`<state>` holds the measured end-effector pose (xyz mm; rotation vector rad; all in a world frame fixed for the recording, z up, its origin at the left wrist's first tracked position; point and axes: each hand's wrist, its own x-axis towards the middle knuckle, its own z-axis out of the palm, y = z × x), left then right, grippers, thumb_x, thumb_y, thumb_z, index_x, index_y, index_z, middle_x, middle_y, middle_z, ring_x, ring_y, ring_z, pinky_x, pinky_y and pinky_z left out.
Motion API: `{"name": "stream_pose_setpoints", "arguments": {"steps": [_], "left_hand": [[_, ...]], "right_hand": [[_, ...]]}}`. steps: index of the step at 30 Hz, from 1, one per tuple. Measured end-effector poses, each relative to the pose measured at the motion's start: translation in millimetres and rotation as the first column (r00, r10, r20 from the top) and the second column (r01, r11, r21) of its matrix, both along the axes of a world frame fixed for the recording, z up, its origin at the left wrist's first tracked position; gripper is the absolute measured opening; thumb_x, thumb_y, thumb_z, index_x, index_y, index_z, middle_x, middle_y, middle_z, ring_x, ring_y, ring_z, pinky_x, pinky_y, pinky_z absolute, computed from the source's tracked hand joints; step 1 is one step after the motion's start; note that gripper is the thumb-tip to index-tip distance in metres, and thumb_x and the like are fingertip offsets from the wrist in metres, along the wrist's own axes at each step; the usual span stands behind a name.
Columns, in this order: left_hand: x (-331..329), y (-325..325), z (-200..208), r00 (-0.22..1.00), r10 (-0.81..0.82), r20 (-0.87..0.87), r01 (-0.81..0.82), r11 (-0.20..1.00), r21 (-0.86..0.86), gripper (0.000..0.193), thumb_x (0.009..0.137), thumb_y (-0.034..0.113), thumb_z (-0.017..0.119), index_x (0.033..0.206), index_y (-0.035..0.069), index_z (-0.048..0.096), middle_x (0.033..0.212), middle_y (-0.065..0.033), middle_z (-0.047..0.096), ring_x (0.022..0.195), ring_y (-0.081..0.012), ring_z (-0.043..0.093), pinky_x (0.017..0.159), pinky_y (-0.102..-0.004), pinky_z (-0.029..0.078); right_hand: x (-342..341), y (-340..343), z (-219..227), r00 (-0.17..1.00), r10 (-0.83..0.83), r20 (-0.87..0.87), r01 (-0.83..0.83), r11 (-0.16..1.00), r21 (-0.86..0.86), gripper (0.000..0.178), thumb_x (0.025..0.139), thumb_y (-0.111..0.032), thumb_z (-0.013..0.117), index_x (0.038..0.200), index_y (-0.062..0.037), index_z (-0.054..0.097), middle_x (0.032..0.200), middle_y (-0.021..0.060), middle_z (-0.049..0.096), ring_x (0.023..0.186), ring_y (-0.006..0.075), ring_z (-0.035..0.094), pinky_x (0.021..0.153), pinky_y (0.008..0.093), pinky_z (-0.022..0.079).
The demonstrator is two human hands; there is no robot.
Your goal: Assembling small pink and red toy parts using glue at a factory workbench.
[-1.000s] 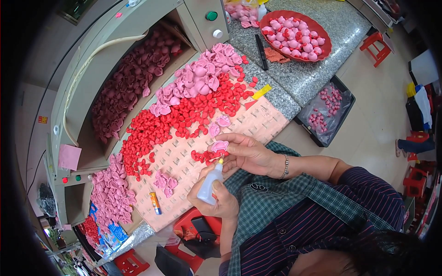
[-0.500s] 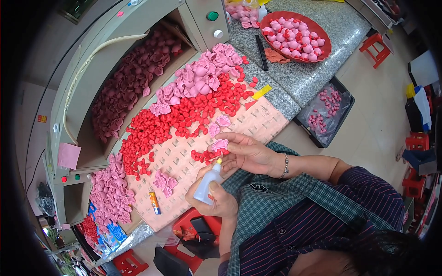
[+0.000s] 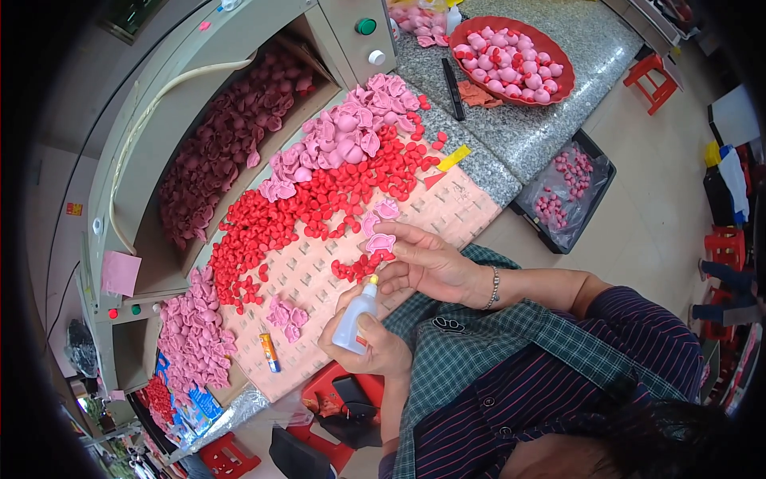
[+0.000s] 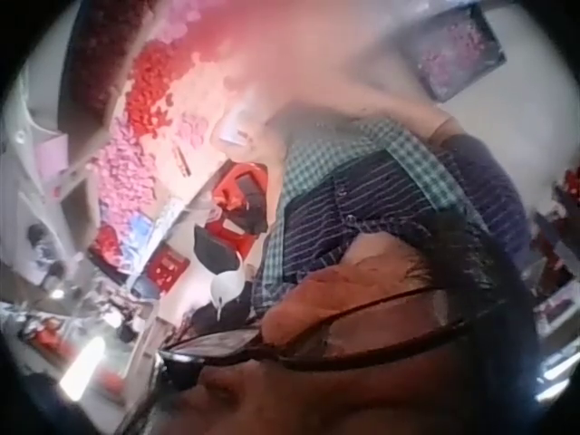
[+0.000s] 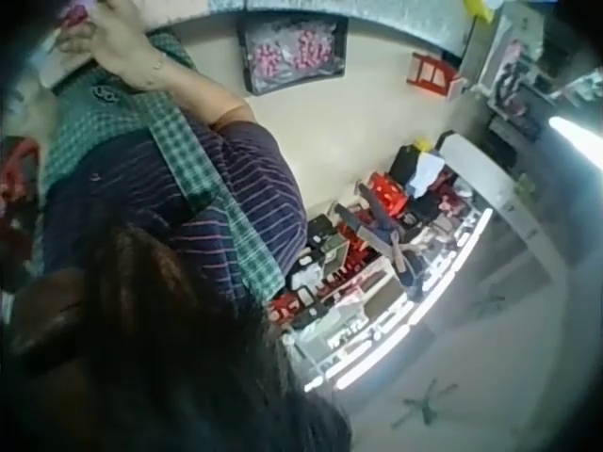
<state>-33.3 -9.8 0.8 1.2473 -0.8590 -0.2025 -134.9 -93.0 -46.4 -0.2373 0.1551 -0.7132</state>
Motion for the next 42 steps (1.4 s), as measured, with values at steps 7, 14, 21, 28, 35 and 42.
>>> {"name": "stream_pose_setpoints", "arguments": {"steps": [7,14,21,28,35,42], "left_hand": [[-1,1,3,0.999,-0.032,0.006,0.032,0.999,0.02,0.027,0.095,0.008,0.054,0.106,-0.007,0.036,0.103,-0.0349,0.059,0.089,-0.0347,0.066,0.073,-0.0413,0.061],[0,2,2,0.999,-0.048,0.009,0.047,0.998,0.04,0.025,0.095,0.006,0.053,0.107,-0.007,0.036,0.104,-0.0357,0.058,0.091,-0.0352,0.066,0.075,-0.0423,0.061],[2,4,1,0.997,-0.053,0.058,0.05,0.997,0.054,0.025,0.095,0.005,0.053,0.107,-0.007,0.035,0.104,-0.0362,0.058,0.091,-0.0355,0.066,0.075,-0.043,0.062],[-1,4,4,0.999,-0.051,-0.018,0.052,0.998,0.045,0.025,0.095,0.005,0.053,0.108,-0.007,0.035,0.104,-0.0364,0.058,0.089,-0.036,0.066,0.073,-0.0438,0.062],[14,8,-10,0.943,0.08,-0.323,-0.12,0.987,-0.105,0.041,0.096,0.031,0.061,0.115,-0.004,0.05,0.102,-0.0193,0.062,0.098,-0.0251,0.061,0.09,-0.0386,0.051],[62,17,-31,0.651,-0.265,-0.712,0.145,0.963,-0.227,0.053,0.096,0.034,0.063,0.134,0.0,0.047,0.114,-0.013,0.061,0.1,-0.0208,0.06,0.093,-0.0357,0.049]], "right_hand": [[0,0,1,0.998,-0.009,-0.054,0.009,1.0,0.001,0.044,0.103,-0.014,0.049,0.145,-0.0121,0.039,0.119,0.008,0.061,0.103,0.0246,0.068,0.089,0.0409,0.058],[-1,1,-1,0.999,-0.011,-0.047,0.011,1.0,0.002,0.043,0.103,-0.014,0.049,0.145,-0.0121,0.04,0.12,0.0083,0.061,0.103,0.0246,0.068,0.088,0.0403,0.058],[-1,2,4,0.997,-0.017,-0.07,0.017,1.0,-0.002,0.043,0.103,-0.014,0.05,0.145,-0.0125,0.04,0.122,0.0066,0.059,0.103,0.0237,0.068,0.088,0.0387,0.057],[-1,2,2,0.999,-0.014,-0.049,0.014,1.0,-0.006,0.044,0.103,-0.014,0.05,0.145,-0.0127,0.04,0.12,0.0071,0.06,0.103,0.0239,0.068,0.087,0.0383,0.057],[-1,-1,1,0.999,-0.007,-0.054,0.002,0.997,-0.083,0.045,0.102,-0.016,0.052,0.146,-0.0116,0.04,0.12,0.0115,0.063,0.105,0.0258,0.067,0.087,0.0374,0.056],[-2,-2,0,0.999,0.006,-0.039,-0.007,0.999,-0.042,0.046,0.102,-0.015,0.052,0.146,-0.0073,0.04,0.122,0.0132,0.063,0.105,0.024,0.066,0.087,0.0377,0.055]]}}
